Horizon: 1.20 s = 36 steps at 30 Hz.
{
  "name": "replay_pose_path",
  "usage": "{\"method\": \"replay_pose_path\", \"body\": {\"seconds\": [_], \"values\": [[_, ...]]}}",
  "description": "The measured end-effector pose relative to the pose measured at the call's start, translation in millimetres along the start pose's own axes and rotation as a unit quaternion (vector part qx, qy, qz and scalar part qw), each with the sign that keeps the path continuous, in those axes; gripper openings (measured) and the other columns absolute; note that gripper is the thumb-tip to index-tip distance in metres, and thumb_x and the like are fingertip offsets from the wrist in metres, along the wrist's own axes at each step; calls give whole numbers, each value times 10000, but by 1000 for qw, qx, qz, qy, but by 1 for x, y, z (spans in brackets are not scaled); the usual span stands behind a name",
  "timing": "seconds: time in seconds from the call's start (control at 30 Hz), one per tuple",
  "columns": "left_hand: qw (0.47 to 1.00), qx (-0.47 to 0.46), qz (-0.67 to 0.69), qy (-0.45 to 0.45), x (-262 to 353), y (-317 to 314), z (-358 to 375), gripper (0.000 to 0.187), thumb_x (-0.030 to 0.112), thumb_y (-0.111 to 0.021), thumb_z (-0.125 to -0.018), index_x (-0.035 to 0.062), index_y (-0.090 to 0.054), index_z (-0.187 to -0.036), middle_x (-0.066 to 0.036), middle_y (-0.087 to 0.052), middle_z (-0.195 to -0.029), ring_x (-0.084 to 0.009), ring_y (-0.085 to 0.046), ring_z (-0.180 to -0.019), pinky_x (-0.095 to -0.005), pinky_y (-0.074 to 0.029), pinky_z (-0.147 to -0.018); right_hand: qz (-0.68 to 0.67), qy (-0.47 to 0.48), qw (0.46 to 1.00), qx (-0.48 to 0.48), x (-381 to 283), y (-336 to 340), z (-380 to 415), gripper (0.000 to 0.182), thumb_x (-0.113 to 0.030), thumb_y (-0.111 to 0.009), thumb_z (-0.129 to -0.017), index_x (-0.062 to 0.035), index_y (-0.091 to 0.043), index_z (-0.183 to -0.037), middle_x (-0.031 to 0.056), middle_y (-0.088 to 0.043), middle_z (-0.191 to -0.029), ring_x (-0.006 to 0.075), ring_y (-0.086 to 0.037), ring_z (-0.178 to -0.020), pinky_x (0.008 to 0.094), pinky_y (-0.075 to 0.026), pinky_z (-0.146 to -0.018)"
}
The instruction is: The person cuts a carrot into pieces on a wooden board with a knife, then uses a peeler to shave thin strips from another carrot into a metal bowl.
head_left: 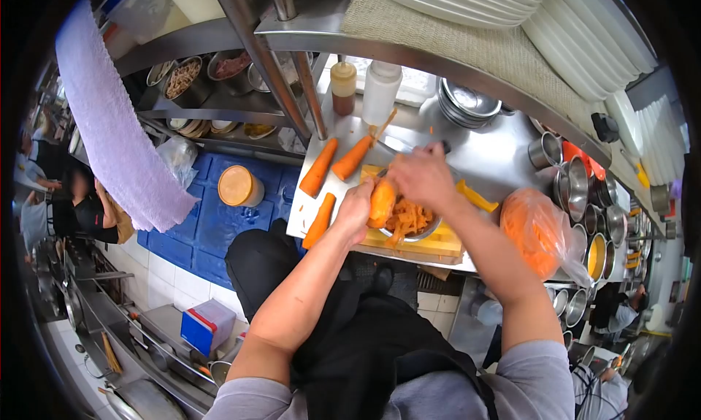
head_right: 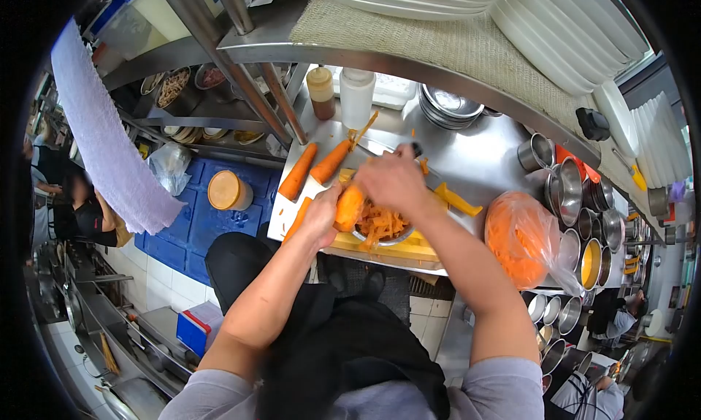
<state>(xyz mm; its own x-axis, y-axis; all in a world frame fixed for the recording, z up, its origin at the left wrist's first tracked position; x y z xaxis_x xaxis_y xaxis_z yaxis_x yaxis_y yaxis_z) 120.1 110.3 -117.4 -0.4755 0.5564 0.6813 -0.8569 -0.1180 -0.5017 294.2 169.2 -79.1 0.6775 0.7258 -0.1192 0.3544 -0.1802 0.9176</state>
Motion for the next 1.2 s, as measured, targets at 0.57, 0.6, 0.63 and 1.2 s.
{"method": "replay_pose_path", "body": {"seconds": [0.57, 0.6, 0.63, 1.2], "values": [[990, 26, 141, -14, -3, -8, -12, 290, 213, -421, -1056, 5, -571, -1190, -119, -630, -1061, -225, -631, -957, -394, -533, -841, -26, -90, 991, 92, -52, 32, 7, 183, -230, -693, -891, -125, -623, -759, 27, -572, -704, 250, -551, -746, 449, -363, -813], [992, 28, 124, -15, -1, -11, -8, 325, 236, -415, -1066, -9, -545, -1236, -136, -627, -1099, -243, -638, -995, -415, -535, -883, -27, -90, 991, 90, -53, 29, 8, 183, -230, -693, -891, -125, -623, -759, 27, -572, -704, 250, -551, -746, 449, -363, -813], [994, 30, 107, -16, 1, -13, -6, 366, 258, -409, -1076, -24, -518, -1282, -154, -624, -1137, -261, -646, -1034, -437, -538, -924, -24, -85, 993, 84, -52, 23, 11, 188, -237, -697, -887, -128, -619, -755, 27, -570, -706, 248, -550, -748, 451, -363, -814], [994, -105, 41, 12, 8, -8, 11, 371, 280, -437, -1062, -18, -572, -1238, -127, -654, -988, -224, -665, -780, -346, -556, -678, 72, -164, 983, -26, 63, -23, 46, 215, -269, -606, -961, -114, -649, -818, 55, -679, -762, 268, -624, -806, 462, -381, -840]]}}
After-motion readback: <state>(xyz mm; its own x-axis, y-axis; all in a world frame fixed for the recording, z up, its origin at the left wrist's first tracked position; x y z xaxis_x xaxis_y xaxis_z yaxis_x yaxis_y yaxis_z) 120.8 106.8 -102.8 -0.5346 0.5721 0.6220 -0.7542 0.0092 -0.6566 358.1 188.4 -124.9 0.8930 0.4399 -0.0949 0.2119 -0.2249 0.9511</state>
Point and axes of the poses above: each hand's wrist, its own z-axis away from the middle knuckle, its own y-axis out of the back of the hand, x = y × z, the point moved 1 cm from there along -z, towards the middle knuckle
